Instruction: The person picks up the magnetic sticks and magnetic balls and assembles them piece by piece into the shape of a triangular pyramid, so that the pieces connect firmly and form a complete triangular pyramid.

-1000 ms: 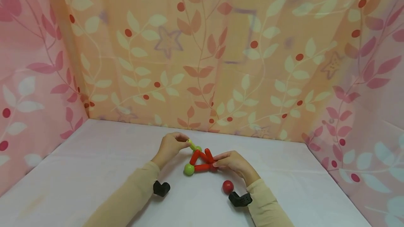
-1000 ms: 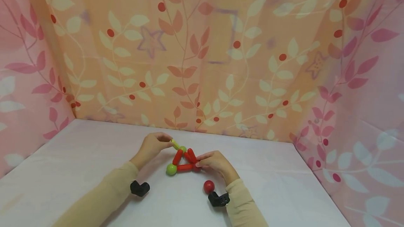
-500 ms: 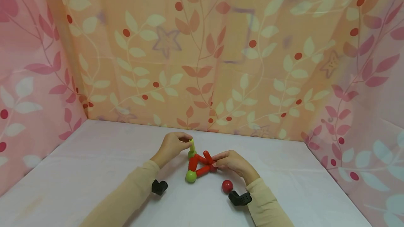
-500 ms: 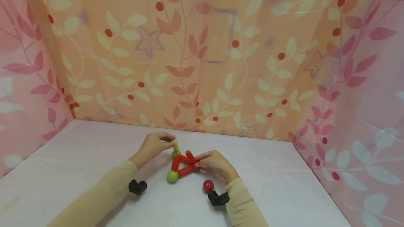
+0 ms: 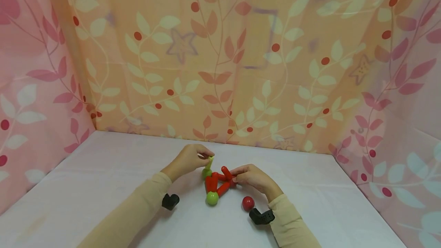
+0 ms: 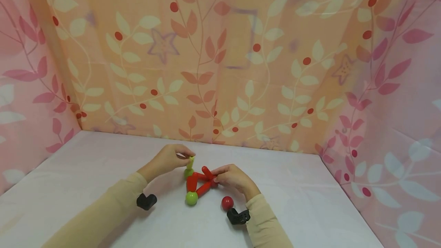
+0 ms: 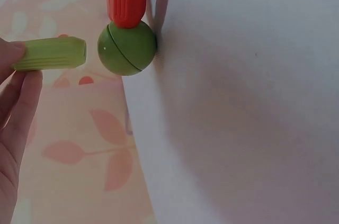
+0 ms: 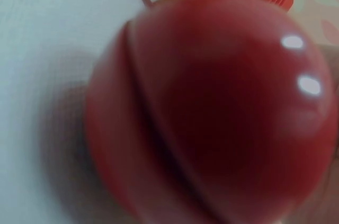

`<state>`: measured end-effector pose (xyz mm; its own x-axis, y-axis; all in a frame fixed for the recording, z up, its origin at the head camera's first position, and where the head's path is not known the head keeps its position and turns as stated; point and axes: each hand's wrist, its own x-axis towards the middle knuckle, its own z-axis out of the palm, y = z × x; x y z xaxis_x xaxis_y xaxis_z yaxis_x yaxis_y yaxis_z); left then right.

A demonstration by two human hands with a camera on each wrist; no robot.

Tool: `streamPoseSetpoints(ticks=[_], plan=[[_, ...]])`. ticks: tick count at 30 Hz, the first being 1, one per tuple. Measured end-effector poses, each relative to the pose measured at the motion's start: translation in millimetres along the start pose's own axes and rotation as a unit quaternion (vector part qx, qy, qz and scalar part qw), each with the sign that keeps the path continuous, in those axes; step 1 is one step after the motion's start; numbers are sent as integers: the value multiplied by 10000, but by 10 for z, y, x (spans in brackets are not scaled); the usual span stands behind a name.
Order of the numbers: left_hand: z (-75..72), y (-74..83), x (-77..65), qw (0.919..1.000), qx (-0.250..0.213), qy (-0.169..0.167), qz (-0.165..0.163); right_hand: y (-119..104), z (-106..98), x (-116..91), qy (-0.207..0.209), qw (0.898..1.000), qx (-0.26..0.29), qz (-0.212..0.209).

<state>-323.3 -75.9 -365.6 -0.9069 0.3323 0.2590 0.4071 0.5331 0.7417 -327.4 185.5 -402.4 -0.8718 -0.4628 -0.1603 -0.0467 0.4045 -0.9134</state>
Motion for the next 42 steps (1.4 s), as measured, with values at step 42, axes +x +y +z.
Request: streamPoseSetpoints(ticks=[42], plan=[[143, -132, -194, 9922, -211, -69, -1225, -332, 216, -137, 270, 9990, -342, -88]])
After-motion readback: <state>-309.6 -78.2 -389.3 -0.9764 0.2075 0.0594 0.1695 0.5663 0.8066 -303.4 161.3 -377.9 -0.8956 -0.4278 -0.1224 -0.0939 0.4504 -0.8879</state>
